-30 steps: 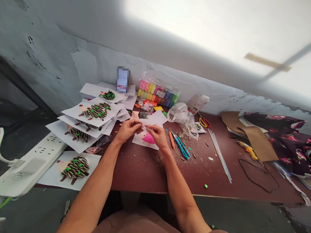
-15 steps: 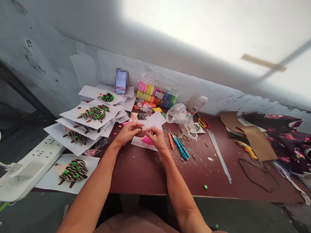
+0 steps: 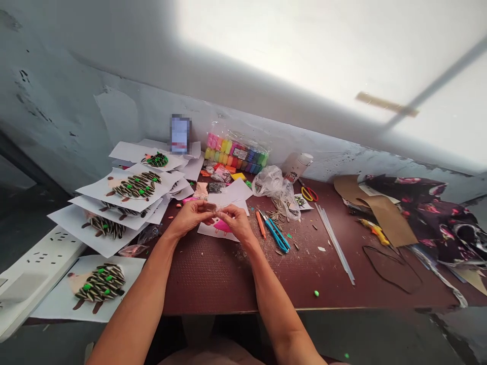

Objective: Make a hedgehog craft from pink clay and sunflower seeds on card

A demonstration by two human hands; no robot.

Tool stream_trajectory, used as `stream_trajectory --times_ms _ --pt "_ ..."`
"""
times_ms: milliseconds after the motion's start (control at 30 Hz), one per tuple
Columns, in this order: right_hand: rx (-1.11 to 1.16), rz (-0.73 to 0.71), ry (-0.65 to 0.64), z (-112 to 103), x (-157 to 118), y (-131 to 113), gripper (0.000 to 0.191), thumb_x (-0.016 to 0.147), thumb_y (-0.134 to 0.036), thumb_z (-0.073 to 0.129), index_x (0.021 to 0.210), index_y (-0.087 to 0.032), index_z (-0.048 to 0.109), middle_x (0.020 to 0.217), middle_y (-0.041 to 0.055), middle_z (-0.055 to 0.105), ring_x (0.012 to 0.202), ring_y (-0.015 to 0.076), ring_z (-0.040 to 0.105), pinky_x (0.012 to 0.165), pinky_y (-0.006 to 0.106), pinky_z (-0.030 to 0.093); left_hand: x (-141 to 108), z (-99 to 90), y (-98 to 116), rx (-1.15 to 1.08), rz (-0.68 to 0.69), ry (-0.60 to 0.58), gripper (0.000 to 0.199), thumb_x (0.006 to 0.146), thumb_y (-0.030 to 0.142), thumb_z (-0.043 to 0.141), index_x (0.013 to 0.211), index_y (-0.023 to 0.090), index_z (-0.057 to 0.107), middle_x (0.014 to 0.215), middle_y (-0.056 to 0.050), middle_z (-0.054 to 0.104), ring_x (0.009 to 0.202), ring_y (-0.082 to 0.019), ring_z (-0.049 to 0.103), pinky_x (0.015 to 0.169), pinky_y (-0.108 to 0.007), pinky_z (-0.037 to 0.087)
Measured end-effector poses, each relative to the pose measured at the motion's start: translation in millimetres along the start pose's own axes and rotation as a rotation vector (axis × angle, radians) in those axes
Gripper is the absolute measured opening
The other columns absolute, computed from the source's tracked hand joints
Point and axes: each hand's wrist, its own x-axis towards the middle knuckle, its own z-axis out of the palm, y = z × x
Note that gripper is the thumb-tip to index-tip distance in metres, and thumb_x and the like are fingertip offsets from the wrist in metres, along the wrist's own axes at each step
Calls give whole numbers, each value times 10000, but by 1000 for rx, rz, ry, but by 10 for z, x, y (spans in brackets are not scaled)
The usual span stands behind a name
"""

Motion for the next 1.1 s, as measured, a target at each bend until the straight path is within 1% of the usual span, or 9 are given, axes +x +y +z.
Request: stream_trajectory --times_ms 133,267,400,533,633,733,800,900,1100 --pt "-23 -17 6 18 -21 8 126 826 -336 736 816 -231 804 730 -4 645 656 130 480 631 251 388 -1 9 13 47 5 -29 441 571 444 944 839 146 761 736 -53 753 536 -170 683 491 -261 569" --pt "-30 -19 -5 26 -25 17 90 821 -273 732 845 -236 809 739 -5 634 659 129 481 634 252 390 -8 17 25 37 -10 -10 451 545 463 951 804 146 762 709 -52 749 516 -166 682 477 -247 566" --pt "-61 -43 8 27 -17 2 129 821 -224 686 859 -244 807 741 -12 615 643 127 471 635 252 405 9 29 19 -8 2 6 422 524 422 959 764 145 750 706 -42 745 578 -203 724 553 -303 626" --pt "-90 -61 17 30 -10 -10 214 817 -177 618 881 -252 807 762 -11 620 631 126 466 636 252 412 30 36 9 -29 21 -18 344 534 359 940 729 157 740 727 -23 747 619 -192 726 635 -342 657" --pt "-79 -35 12 15 -3 -2 145 820 -203 651 823 -246 789 770 -6 654 646 134 473 643 258 413 30 44 11 -23 35 -27 325 545 334 931 743 156 745 773 -37 762 674 -192 732 675 -334 656" --pt "-40 -19 51 -10 1 4 70 819 -278 729 819 -242 789 743 -14 632 639 133 456 629 264 396 13 52 35 -38 23 -21 398 567 386 934 836 149 763 834 -52 772 669 -186 735 668 -320 647" --pt "-27 -39 90 -20 -3 -5 103 825 -320 755 877 -248 807 725 -24 582 632 129 441 622 265 382 -2 50 61 -56 21 -12 454 596 464 924 876 146 763 844 -50 766 643 -180 733 650 -318 642" --pt "-44 -82 107 -13 -10 -32 156 854 -357 749 959 -266 820 720 -29 529 649 130 446 643 265 384 -17 37 88 -59 28 -6 499 604 548 912 843 140 751 801 -40 745 623 -180 729 637 -314 637" --pt "-46 -67 73 30 8 -58 140 850 -373 755 861 -238 789 721 -25 560 644 130 447 638 269 389 -6 41 49 -28 35 6 519 571 549 931 790 128 723 745 -49 732 617 -197 729 630 -323 631"
